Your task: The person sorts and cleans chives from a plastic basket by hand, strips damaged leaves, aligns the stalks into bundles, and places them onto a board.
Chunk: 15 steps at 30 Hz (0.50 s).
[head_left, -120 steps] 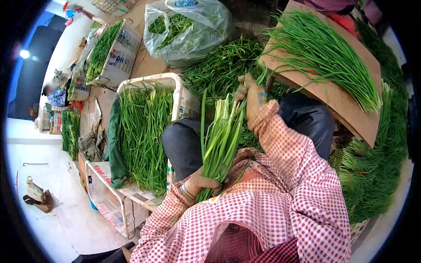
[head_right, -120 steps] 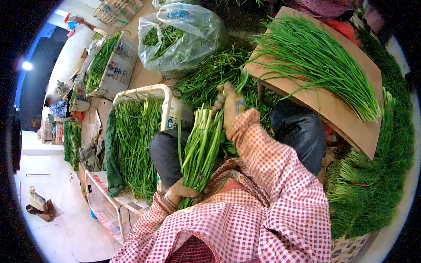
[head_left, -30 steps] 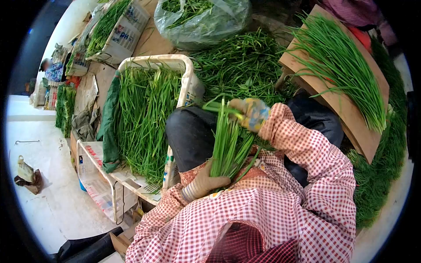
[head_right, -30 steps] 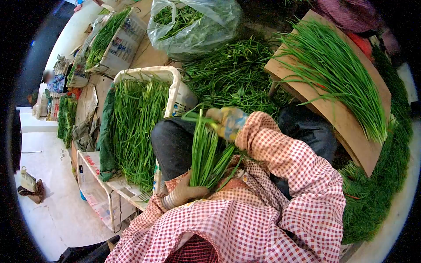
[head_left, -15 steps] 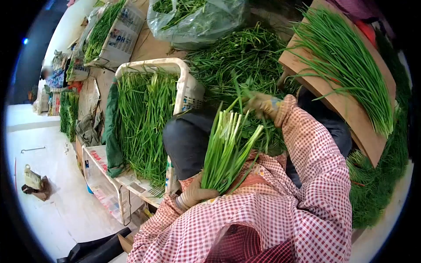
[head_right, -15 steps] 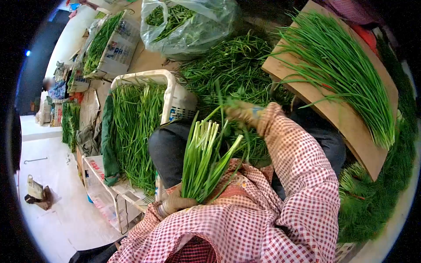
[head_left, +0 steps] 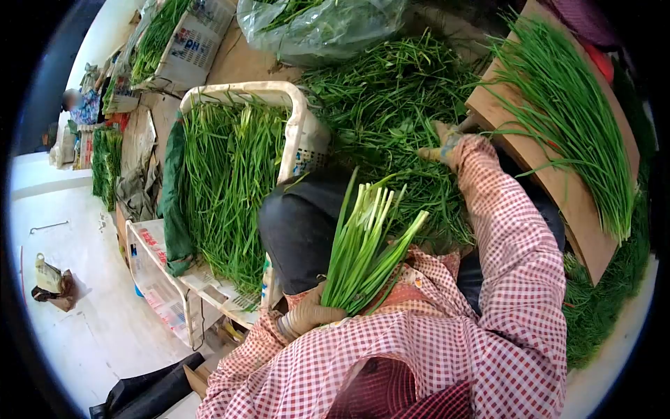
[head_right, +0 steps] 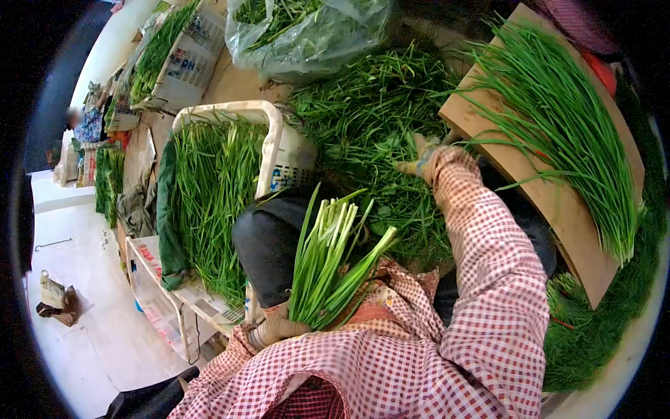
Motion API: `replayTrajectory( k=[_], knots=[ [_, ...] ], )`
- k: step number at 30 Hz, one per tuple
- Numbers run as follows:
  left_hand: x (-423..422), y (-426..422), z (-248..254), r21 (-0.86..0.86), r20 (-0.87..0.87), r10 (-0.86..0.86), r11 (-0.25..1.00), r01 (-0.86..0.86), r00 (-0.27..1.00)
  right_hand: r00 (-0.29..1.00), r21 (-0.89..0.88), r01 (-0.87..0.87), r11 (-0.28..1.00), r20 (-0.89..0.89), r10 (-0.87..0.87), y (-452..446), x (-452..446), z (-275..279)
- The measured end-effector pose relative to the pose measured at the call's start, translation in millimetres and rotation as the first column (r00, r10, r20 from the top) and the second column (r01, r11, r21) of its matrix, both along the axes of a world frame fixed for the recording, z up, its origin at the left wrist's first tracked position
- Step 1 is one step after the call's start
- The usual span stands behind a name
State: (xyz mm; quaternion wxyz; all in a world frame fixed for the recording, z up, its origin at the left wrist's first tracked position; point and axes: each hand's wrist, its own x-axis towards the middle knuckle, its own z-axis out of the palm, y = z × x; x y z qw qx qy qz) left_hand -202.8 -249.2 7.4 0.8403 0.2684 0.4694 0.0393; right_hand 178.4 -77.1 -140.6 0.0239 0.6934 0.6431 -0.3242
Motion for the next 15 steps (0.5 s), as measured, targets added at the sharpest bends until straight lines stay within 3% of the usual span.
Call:
replayTrajectory(
  k=[1, 2, 4, 5, 7, 9, 11, 13, 14, 15],
  knots=[
    [1, 0, 0, -0.015, 0.0, 0.007, 1.0, -0.007, 1.0, 0.993, -0.039, -0.048, 0.998, -0.111, 0.043, 1, -7, 16],
    [5, 4, 1, -0.011, -0.017, -0.034, 0.999, 0.034, 0.999, 0.917, -0.309, -0.086, 0.947, -0.396, -0.046, 15, -17, -15],
    [9, 9, -1, -0.004, -0.03, -0.08, 0.997, 0.08, 0.996, 0.674, -0.385, -0.339, 0.858, -0.736, -0.064, 21, -39, 11],
    [8, 8, -2, -0.006, -0.015, -0.063, 0.998, 0.063, 0.998, 0.549, -0.218, -0.464, 0.858, -0.831, 0.086, 6, -55, 70],
    [3, 6, -13, -0.021, -0.004, -0.044, 0.999, 0.044, 0.999, 0.59, -0.172, -0.578, 0.798, -0.763, 0.263, -1, -78, 77],
    [0, 6, -27, -0.135, 0.115, -0.029, 0.99, 0.044, 0.993, 0.599, -0.182, -0.491, 0.852, -0.781, 0.178, -7, -82, 68],
    [11, 11, -6, -0.157, 0.088, 0.054, 0.987, -0.04, 0.995, 0.683, -0.238, -0.483, 0.843, -0.705, 0.192, -6, -78, 65],
    [17, 14, 5, -0.163, 0.067, 0.127, 0.98, -0.115, 0.99, 0.906, -0.455, -0.162, 0.876, -0.42, -0.05, 4, -78, 59],
    [16, 13, 5, -0.151, 0.071, 0.12, 0.983, -0.108, 0.99, 0.836, -0.406, 0.089, 0.91, -0.467, -0.29, 3, -61, 55],
    [15, 12, 5, -0.136, 0.075, 0.115, 0.985, -0.104, 0.991, 0.931, -0.285, 0.086, 0.955, -0.317, -0.179, 15, -43, 22]
  ],
)
